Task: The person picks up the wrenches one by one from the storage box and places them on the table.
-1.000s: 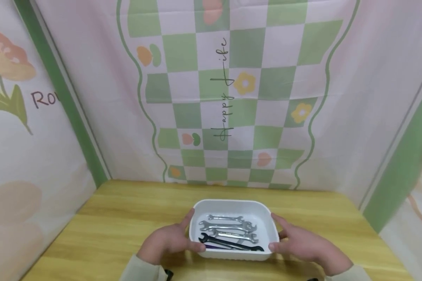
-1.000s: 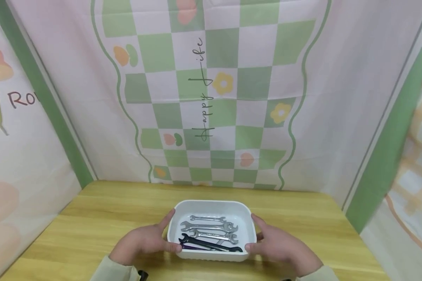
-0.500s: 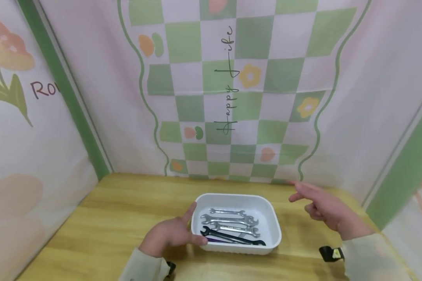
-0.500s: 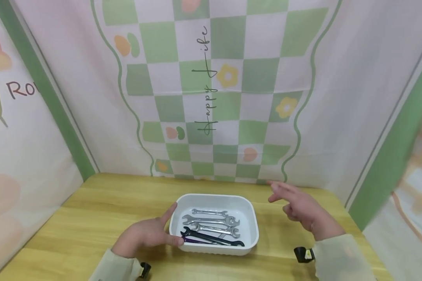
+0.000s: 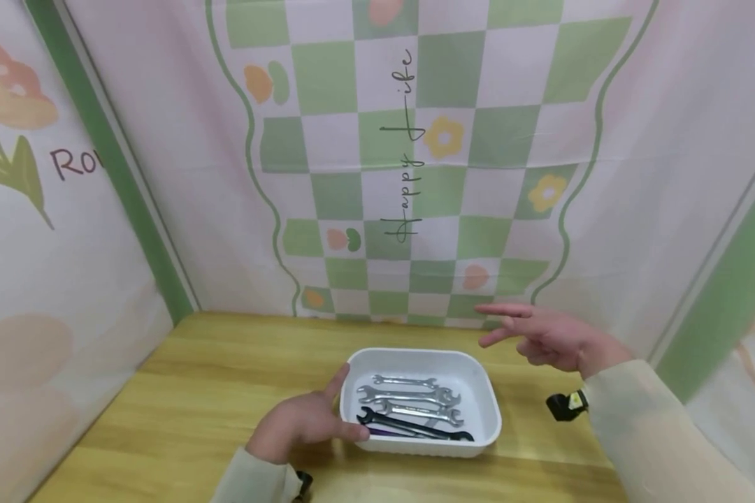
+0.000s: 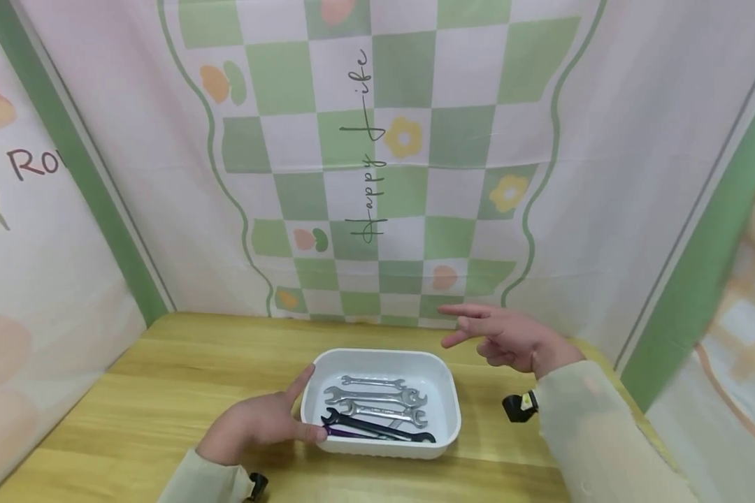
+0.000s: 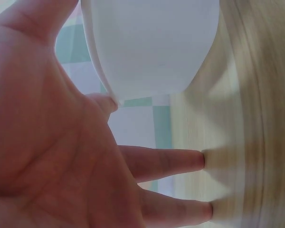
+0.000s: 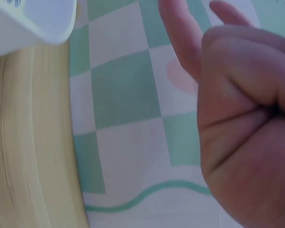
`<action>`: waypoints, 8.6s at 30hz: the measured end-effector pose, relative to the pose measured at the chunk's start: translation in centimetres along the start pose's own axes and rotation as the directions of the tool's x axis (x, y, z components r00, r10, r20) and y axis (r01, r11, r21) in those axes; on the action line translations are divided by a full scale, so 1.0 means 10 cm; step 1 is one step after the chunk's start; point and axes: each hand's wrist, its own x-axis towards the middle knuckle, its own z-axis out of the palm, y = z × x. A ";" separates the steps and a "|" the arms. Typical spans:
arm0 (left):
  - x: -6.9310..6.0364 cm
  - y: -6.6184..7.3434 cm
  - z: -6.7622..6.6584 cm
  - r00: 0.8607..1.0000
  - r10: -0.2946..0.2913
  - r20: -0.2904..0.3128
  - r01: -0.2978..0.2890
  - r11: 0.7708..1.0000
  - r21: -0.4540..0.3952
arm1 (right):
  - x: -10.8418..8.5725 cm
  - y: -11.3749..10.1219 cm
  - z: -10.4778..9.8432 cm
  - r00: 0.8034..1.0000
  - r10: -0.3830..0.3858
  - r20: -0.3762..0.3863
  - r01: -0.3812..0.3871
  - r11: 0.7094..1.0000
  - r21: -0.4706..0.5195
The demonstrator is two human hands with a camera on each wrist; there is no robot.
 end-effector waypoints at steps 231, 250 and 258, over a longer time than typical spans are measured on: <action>0.02 0.02 0.01 0.999 -0.030 -0.034 0.032 0.998 0.046 | 0.93 0.17 0.46 0.918 0.075 -0.390 -0.090 0.996 -0.020; 0.03 0.01 0.01 0.999 -0.038 -0.023 0.039 0.999 0.034 | 0.03 0.60 -0.14 0.854 0.105 -0.510 -0.129 0.991 -0.013; 0.03 0.01 0.02 0.999 -0.023 -0.031 0.024 0.999 0.036 | -0.28 0.86 -0.16 0.804 0.174 -0.568 -0.255 0.965 -0.065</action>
